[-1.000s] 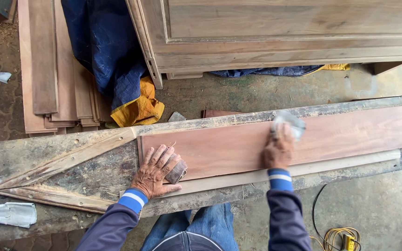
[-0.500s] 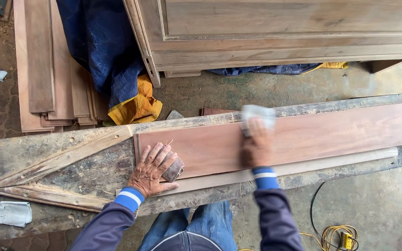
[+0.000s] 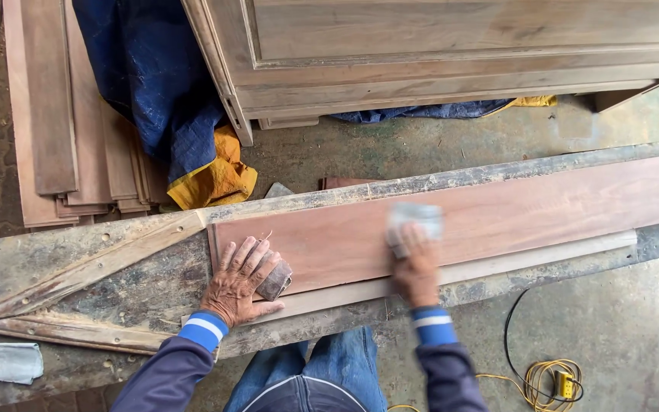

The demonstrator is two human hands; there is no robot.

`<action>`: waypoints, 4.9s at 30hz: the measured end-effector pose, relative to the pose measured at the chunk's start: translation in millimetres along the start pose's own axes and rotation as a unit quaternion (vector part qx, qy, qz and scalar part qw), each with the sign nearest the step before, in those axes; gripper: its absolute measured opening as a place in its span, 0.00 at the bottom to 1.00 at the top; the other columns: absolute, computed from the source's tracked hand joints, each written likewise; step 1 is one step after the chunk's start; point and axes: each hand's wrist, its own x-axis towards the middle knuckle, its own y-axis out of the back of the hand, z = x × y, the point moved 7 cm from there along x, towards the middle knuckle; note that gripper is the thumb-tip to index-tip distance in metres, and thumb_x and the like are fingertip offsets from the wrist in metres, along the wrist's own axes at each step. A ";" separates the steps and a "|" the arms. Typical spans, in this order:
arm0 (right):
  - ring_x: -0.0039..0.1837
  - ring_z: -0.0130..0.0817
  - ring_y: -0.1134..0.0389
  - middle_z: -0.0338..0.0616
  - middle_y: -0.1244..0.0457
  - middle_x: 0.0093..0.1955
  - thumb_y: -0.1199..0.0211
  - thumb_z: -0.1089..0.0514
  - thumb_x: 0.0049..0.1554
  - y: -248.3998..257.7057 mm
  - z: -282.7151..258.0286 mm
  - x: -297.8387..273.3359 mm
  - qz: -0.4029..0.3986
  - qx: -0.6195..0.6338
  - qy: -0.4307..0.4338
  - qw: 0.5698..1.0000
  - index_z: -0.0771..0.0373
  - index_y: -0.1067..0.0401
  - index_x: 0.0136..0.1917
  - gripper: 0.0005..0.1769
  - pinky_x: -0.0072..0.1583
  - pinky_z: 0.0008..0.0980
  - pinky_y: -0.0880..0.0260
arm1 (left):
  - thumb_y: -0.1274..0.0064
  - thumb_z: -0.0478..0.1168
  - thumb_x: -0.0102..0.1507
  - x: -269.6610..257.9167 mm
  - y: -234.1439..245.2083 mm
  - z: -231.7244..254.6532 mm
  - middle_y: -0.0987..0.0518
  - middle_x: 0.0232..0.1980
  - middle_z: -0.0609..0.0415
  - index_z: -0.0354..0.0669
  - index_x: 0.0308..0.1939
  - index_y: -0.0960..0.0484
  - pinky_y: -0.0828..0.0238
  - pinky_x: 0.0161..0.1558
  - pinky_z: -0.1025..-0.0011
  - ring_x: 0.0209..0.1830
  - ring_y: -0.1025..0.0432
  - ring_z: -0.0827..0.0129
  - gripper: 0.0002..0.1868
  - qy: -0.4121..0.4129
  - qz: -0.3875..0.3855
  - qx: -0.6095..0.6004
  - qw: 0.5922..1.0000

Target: The recorder is sanding a wooden board using both an electric power sander and manual sandpaper.

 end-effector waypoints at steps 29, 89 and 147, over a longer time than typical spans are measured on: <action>0.82 0.47 0.51 0.51 0.49 0.81 0.45 0.71 0.49 12.9 -130.9 -37.2 -0.021 0.026 -0.027 0.999 0.57 0.46 0.79 0.44 0.79 0.54 0.55 | 0.48 0.77 0.51 0.9 7.5 3.6 0.46 0.79 0.48 0.53 0.74 0.42 0.66 0.77 0.43 0.80 0.55 0.51 0.56 -0.016 0.018 0.000 1.000; 0.73 0.54 0.42 0.56 0.44 0.78 0.42 0.60 0.61 183.2 518.3 18.8 0.052 -0.046 -0.294 0.953 0.59 0.38 0.76 0.29 0.72 0.48 0.41 | 0.65 0.74 0.64 246.1 -176.7 215.9 0.19 0.56 0.39 0.43 0.60 0.22 0.45 0.67 0.48 0.60 0.27 0.43 0.42 -0.186 0.350 0.127 0.909; 0.77 0.60 0.43 0.62 0.44 0.76 0.47 0.58 0.62 211.1 410.1 -42.3 0.126 -0.027 -0.236 0.963 0.66 0.41 0.76 0.29 0.75 0.55 0.44 | 0.50 0.77 0.51 260.5 -126.8 262.1 0.39 0.75 0.39 0.43 0.72 0.39 0.59 0.75 0.41 0.78 0.48 0.45 0.56 -0.059 0.110 0.014 0.992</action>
